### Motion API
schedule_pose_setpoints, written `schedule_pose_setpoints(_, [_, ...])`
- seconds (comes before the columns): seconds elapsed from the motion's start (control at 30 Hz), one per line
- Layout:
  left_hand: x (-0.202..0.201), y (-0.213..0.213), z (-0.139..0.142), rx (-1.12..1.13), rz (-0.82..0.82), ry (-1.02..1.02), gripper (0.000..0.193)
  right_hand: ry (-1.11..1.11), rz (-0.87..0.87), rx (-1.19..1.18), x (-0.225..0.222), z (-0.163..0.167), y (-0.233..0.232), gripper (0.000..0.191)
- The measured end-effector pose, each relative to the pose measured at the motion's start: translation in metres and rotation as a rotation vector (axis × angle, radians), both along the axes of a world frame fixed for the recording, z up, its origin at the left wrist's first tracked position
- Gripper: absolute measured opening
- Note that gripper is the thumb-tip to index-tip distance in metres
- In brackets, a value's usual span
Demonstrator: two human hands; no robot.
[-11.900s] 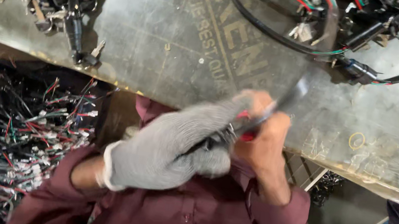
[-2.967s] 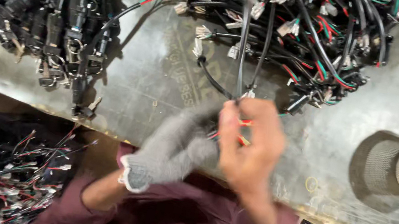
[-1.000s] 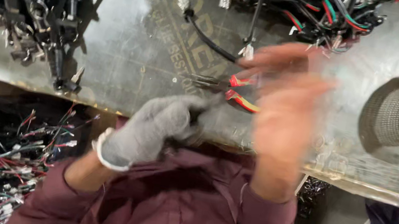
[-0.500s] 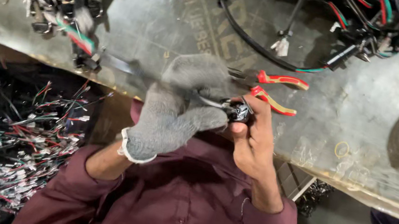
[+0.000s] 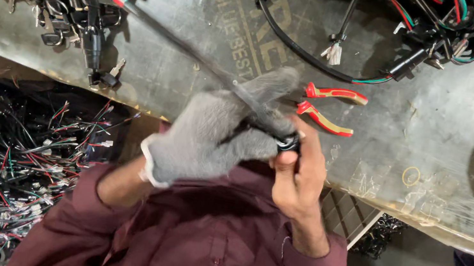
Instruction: The person holds a black multi-conductor cable on a workbench and uses red-handled pliers to cut and strip the outer insulation, pulling the jacket off to expose the inner red, green and white wires. They work through the cable section by section and set the processed cable with a pile of similar finished wire harnesses on the table.
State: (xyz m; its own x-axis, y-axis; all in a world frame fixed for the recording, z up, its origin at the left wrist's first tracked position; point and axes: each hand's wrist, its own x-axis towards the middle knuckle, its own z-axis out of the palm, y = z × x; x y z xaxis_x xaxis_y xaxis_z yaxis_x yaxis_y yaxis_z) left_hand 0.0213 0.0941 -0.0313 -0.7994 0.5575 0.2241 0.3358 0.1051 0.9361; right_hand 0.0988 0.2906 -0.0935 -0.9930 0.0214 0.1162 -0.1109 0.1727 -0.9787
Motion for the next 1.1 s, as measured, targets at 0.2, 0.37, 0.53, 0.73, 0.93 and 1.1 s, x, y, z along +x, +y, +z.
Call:
schedule_pose_setpoints(0.2, [0.016,0.012,-0.001,-0.244,0.268,0.204,0.027,-0.295,0.153,-0.421,-0.005,0.009,0.004,0.042])
schedule_pose_setpoints(0.37, [0.007,0.01,0.006,-0.133,0.074,0.046,0.029,-0.373,0.223,-0.445,-0.008,0.016,0.007,0.042])
schedule_pose_setpoints(0.53, [0.006,0.017,0.003,-0.129,0.241,0.089,0.058,-0.029,0.157,-0.003,-0.002,0.008,0.01,0.032])
schedule_pose_setpoints(0.73, [0.008,0.006,-0.023,0.032,-0.106,0.123,0.036,0.046,0.264,-0.125,-0.011,0.008,0.005,0.037])
schedule_pose_setpoints(0.93, [0.014,0.001,-0.026,0.089,-0.14,0.011,0.034,-0.116,0.535,-0.223,-0.019,-0.002,0.02,0.046])
schedule_pose_setpoints(1.1, [0.013,-0.003,-0.018,0.215,-0.316,-0.109,0.027,-0.343,0.76,-0.54,0.013,-0.033,0.029,0.069])
